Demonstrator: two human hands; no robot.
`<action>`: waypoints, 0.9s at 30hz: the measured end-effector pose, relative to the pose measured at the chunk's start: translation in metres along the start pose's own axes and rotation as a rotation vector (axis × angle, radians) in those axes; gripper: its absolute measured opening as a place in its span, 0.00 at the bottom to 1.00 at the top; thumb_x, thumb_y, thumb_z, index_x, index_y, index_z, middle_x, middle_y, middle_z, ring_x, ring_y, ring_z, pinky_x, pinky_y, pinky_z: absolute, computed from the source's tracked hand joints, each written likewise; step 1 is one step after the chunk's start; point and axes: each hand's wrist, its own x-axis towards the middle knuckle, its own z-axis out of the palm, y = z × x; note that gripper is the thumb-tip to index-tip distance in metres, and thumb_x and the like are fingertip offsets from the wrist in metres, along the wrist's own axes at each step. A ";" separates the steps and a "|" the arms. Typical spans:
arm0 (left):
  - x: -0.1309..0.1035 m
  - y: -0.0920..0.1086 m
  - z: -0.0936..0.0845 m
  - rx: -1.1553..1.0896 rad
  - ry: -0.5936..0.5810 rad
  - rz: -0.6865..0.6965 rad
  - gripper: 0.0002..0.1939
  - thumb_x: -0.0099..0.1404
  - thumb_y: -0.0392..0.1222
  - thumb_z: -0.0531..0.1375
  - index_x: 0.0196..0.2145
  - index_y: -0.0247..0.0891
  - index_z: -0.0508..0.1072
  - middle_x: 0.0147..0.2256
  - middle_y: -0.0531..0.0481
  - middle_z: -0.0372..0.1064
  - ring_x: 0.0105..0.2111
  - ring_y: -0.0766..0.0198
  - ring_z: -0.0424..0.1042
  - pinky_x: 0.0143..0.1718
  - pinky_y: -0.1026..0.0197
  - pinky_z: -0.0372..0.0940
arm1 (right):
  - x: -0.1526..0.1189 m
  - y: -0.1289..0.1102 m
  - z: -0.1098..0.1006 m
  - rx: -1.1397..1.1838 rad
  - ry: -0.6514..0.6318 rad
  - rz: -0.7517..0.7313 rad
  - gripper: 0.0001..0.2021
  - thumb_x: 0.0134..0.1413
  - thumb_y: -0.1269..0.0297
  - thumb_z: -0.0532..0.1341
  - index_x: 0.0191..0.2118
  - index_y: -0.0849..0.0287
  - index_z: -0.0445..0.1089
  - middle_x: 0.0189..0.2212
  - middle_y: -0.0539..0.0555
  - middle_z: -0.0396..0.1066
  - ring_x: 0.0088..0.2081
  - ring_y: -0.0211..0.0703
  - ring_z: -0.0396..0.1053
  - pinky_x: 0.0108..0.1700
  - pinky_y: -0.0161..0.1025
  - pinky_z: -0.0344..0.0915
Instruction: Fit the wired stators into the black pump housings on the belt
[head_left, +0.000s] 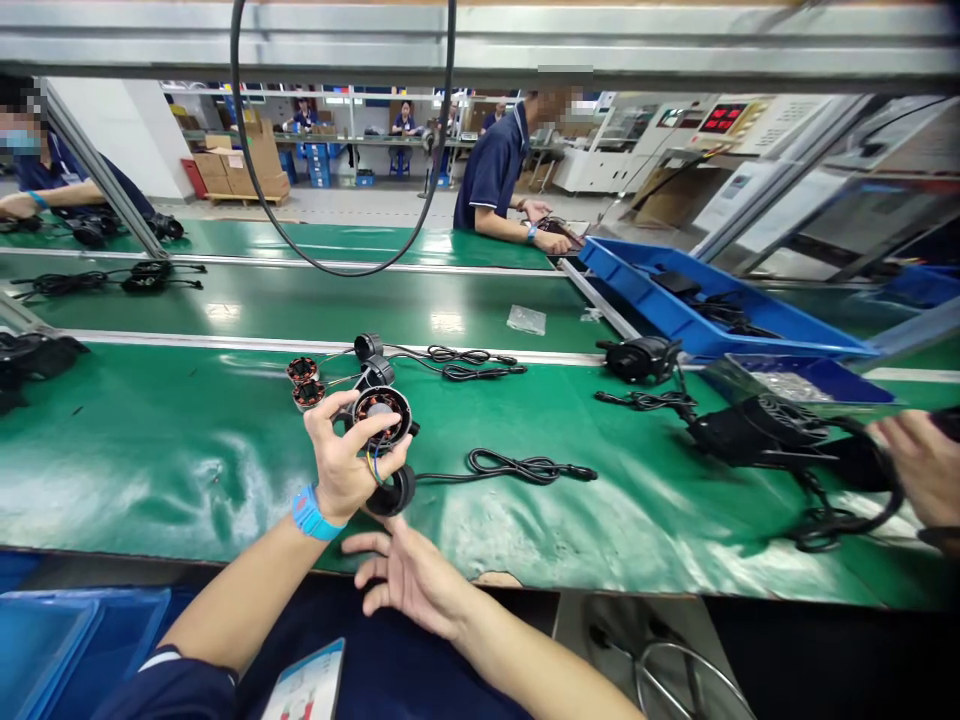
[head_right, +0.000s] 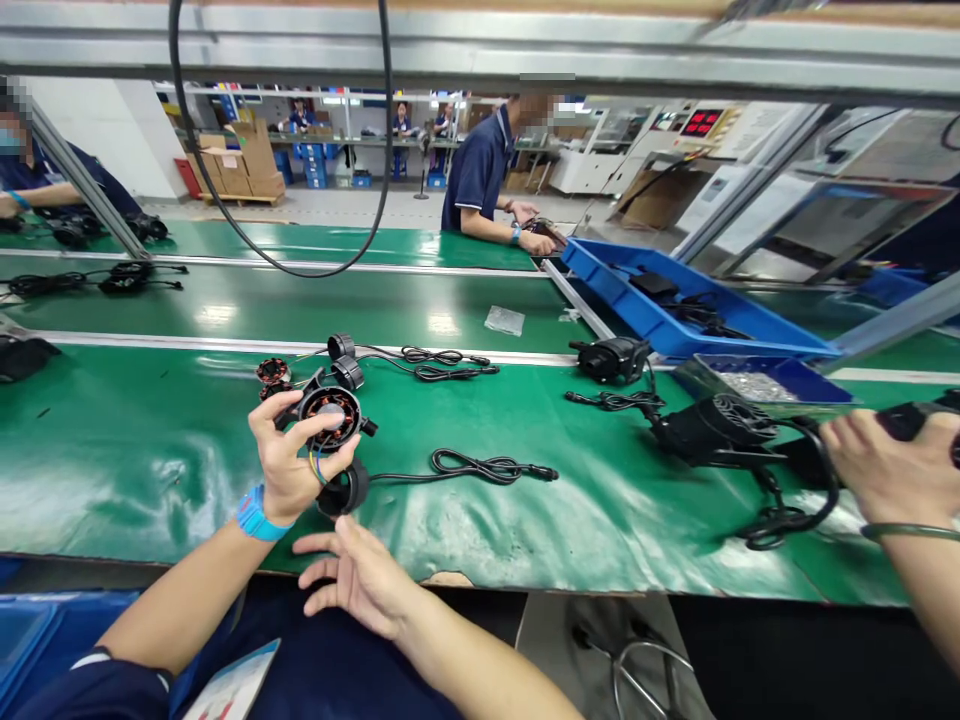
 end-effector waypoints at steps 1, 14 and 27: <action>0.001 0.002 -0.002 0.004 0.002 0.000 0.14 0.55 0.46 0.75 0.39 0.51 0.81 0.54 0.45 0.59 0.56 0.46 0.64 0.56 0.44 0.65 | 0.005 0.003 -0.001 0.007 0.047 -0.058 0.32 0.55 0.34 0.65 0.55 0.51 0.65 0.48 0.56 0.73 0.37 0.40 0.75 0.34 0.37 0.73; -0.028 0.005 -0.008 -0.008 -0.241 -0.183 0.13 0.56 0.47 0.73 0.29 0.40 0.75 0.52 0.43 0.64 0.52 0.50 0.65 0.53 0.47 0.65 | 0.026 -0.084 0.035 -0.460 0.540 -0.982 0.42 0.49 0.56 0.76 0.65 0.47 0.56 0.48 0.53 0.72 0.43 0.43 0.75 0.48 0.41 0.73; -0.026 -0.017 -0.020 -0.218 -0.379 0.014 0.18 0.59 0.48 0.73 0.40 0.41 0.71 0.52 0.44 0.67 0.51 0.53 0.67 0.51 0.49 0.65 | 0.038 -0.167 -0.024 -1.080 0.188 -0.681 0.38 0.51 0.58 0.73 0.66 0.57 0.65 0.53 0.58 0.74 0.53 0.50 0.73 0.60 0.47 0.67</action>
